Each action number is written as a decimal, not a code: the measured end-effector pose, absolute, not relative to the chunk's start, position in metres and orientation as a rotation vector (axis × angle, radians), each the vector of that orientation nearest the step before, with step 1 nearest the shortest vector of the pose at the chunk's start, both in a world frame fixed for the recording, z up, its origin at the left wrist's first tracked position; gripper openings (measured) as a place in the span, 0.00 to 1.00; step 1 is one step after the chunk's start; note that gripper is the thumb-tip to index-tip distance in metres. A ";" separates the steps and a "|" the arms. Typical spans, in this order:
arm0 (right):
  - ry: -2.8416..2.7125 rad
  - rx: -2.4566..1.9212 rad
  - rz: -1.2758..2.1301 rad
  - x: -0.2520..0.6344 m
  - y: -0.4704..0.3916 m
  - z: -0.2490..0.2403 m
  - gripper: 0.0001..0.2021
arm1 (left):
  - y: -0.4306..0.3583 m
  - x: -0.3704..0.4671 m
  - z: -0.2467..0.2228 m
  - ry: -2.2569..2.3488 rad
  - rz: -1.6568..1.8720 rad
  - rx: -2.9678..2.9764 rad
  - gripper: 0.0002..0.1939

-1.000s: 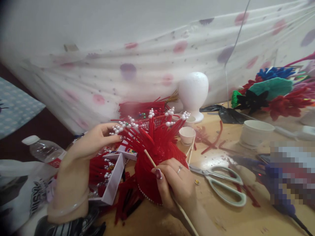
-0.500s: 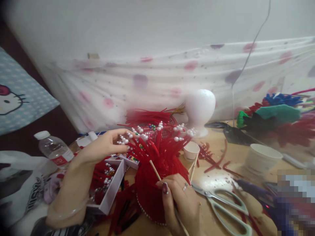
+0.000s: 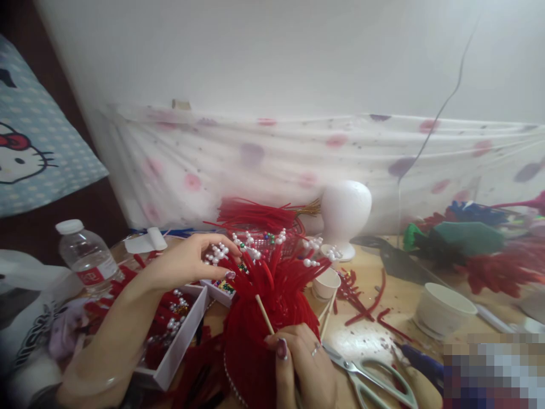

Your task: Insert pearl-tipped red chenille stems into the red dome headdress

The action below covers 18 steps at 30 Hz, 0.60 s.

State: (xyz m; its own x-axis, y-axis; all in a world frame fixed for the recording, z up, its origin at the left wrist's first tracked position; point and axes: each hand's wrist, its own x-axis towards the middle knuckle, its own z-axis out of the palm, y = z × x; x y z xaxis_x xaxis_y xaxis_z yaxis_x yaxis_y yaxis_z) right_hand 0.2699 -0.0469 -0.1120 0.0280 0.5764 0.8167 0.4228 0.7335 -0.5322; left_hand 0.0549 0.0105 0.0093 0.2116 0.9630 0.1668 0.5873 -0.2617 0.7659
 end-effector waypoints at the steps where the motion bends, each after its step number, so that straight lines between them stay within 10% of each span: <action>1: -1.595 -0.823 0.136 0.270 -0.047 -0.112 0.11 | 0.010 0.054 0.010 1.434 0.871 1.951 0.16; 18: -1.638 -0.878 0.140 0.273 -0.046 -0.113 0.13 | 0.011 0.058 0.008 1.393 0.897 1.863 0.09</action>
State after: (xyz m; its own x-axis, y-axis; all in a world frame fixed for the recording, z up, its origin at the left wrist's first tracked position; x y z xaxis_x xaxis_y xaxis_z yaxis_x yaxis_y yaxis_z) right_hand 0.2730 -0.0465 -0.1128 -0.0031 0.6058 0.7956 0.4620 0.7065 -0.5362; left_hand 0.0585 0.0106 0.0080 0.2063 0.9676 0.1458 0.5331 -0.2361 0.8125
